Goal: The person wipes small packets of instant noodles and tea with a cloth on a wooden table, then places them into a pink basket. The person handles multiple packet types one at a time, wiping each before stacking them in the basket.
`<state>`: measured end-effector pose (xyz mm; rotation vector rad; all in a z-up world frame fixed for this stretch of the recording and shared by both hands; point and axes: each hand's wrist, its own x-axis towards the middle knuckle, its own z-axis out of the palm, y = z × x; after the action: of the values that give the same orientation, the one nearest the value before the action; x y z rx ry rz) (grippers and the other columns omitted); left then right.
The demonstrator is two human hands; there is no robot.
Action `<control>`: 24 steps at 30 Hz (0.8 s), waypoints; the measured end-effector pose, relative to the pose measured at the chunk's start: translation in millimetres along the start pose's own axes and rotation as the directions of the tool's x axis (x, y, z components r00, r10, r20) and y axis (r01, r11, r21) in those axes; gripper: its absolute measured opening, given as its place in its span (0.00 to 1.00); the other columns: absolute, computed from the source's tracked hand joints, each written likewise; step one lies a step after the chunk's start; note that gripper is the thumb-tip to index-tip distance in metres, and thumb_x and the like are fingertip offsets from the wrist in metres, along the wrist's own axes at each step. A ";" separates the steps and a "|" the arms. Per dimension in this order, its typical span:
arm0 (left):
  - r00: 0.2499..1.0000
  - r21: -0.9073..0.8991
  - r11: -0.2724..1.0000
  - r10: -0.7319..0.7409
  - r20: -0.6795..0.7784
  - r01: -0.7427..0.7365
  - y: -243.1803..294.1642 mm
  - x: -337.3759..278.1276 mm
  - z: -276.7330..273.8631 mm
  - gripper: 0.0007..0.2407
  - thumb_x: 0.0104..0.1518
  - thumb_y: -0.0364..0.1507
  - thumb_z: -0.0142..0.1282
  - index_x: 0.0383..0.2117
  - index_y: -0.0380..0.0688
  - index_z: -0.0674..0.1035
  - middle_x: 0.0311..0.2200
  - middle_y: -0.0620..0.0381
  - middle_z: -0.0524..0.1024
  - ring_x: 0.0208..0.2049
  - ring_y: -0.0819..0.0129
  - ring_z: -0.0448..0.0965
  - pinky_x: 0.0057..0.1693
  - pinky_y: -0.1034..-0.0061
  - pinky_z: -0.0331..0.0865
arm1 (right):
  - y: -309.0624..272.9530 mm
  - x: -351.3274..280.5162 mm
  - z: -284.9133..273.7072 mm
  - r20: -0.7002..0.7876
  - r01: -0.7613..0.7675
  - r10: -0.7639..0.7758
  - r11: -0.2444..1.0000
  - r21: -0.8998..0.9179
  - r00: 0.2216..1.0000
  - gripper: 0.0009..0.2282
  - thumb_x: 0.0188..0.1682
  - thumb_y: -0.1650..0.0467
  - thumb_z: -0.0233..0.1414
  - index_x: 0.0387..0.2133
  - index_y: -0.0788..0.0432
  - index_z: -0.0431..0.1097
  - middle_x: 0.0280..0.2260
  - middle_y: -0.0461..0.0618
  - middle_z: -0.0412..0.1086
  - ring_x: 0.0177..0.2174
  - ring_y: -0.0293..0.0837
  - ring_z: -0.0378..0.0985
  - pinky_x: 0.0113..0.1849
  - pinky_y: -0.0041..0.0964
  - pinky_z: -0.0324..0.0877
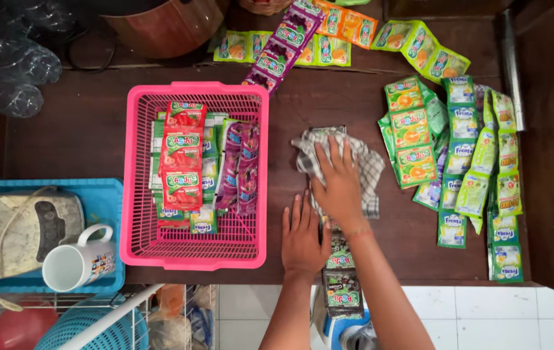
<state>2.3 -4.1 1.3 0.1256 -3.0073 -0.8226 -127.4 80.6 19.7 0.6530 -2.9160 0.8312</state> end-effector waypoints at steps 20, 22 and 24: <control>0.991 0.019 1.000 -0.014 0.132 0.012 1.9 3.9 -4.5 0.34 0.58 0.44 0.44 0.68 0.34 0.56 0.72 0.42 0.47 0.73 0.50 0.42 0.71 0.51 0.36 | -52.5 -33.6 -3.9 -0.063 -0.379 0.389 0.828 -0.413 0.919 0.39 0.43 0.55 0.56 0.58 0.77 0.58 0.53 0.76 0.65 0.53 0.74 0.69 0.44 0.56 0.71; 0.995 0.037 0.999 0.002 0.101 -0.006 2.0 1.4 -2.9 0.33 0.60 0.43 0.41 0.69 0.36 0.55 0.72 0.42 0.48 0.73 0.50 0.43 0.71 0.51 0.36 | -49.4 -24.7 -4.5 -0.023 -0.357 0.386 0.827 -0.434 0.922 0.39 0.44 0.53 0.56 0.58 0.78 0.58 0.52 0.79 0.66 0.50 0.74 0.71 0.38 0.51 0.76; 0.997 0.050 0.999 -0.008 0.077 0.004 0.6 3.5 -3.1 0.31 0.62 0.41 0.38 0.71 0.37 0.54 0.73 0.43 0.49 0.74 0.51 0.44 0.72 0.52 0.36 | -46.5 -16.3 -8.1 0.036 -0.286 0.355 0.806 -0.518 0.934 0.39 0.45 0.54 0.55 0.58 0.77 0.58 0.51 0.78 0.66 0.50 0.72 0.72 0.35 0.47 0.77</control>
<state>-1.1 -5.4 4.3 0.1056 -3.1021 -0.7703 -94.3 55.3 47.2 0.1704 -3.2033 -0.0068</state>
